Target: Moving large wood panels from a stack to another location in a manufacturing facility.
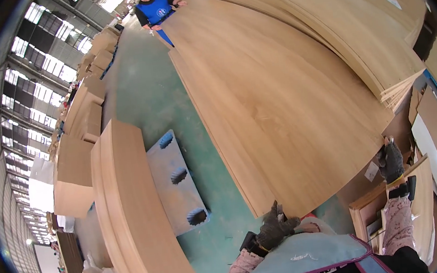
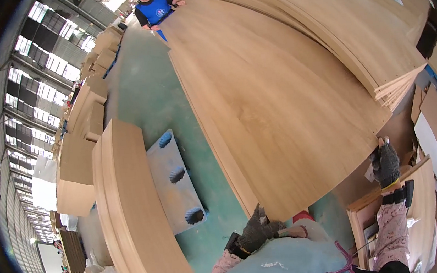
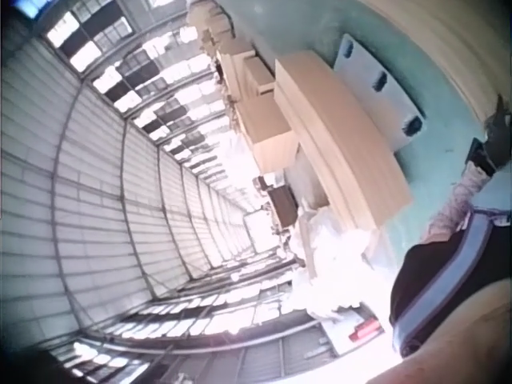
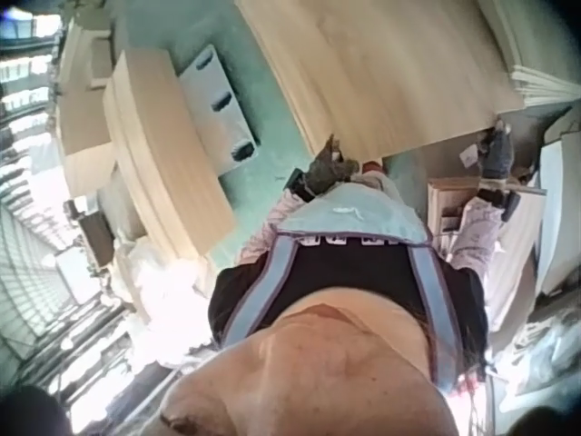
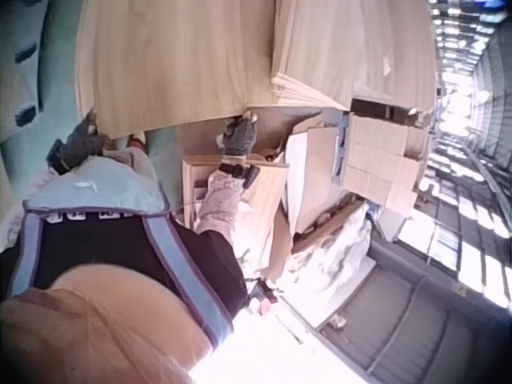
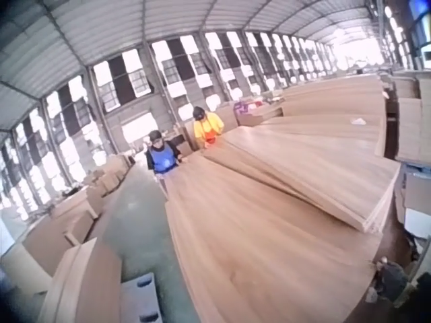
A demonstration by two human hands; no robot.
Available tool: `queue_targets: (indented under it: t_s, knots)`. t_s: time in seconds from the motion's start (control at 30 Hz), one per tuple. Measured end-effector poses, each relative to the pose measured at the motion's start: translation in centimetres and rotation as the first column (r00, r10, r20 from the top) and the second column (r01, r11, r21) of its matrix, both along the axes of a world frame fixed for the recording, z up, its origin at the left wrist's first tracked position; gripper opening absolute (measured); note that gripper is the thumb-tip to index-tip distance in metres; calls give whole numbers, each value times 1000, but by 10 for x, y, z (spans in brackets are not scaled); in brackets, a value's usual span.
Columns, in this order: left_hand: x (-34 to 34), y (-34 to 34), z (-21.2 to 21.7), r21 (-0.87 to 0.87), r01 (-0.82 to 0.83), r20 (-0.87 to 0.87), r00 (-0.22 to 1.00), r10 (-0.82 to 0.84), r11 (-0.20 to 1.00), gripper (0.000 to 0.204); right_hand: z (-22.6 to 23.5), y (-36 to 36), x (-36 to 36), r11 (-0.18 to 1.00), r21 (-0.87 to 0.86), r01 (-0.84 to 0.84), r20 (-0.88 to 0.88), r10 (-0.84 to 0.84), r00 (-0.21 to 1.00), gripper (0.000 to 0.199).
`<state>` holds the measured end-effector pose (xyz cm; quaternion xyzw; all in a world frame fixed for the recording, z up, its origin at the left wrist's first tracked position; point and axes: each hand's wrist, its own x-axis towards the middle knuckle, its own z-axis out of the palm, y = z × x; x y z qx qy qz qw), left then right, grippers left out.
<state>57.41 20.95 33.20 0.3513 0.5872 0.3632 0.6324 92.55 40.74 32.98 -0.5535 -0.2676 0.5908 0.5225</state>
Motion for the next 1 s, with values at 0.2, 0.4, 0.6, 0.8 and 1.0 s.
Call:
queue_targets:
  t_s: [0.2,0.4,0.6,0.8,1.0]
  knots:
    - [-2,-3,11,-91,-71,185,979,87,993,74,-29,-1,13,996,80,48,-116,-39,992,20]
    - [-3,-14,17,17,-118,33,993,118,993,67,-15,-10,-5,999,5,44,-58,-43,997,22]
    - [-13,-34,11,-74,-264,93,958,270,962,73,-24,-25,-14,996,85,11,-39,-7,999,24]
    - [-26,-48,22,43,-427,50,904,425,903,69,-27,-43,-47,997,-18,69,-170,-71,983,11]
    - [-50,-52,51,254,-410,41,910,414,876,69,-14,-64,-112,976,29,218,-204,-208,957,5]
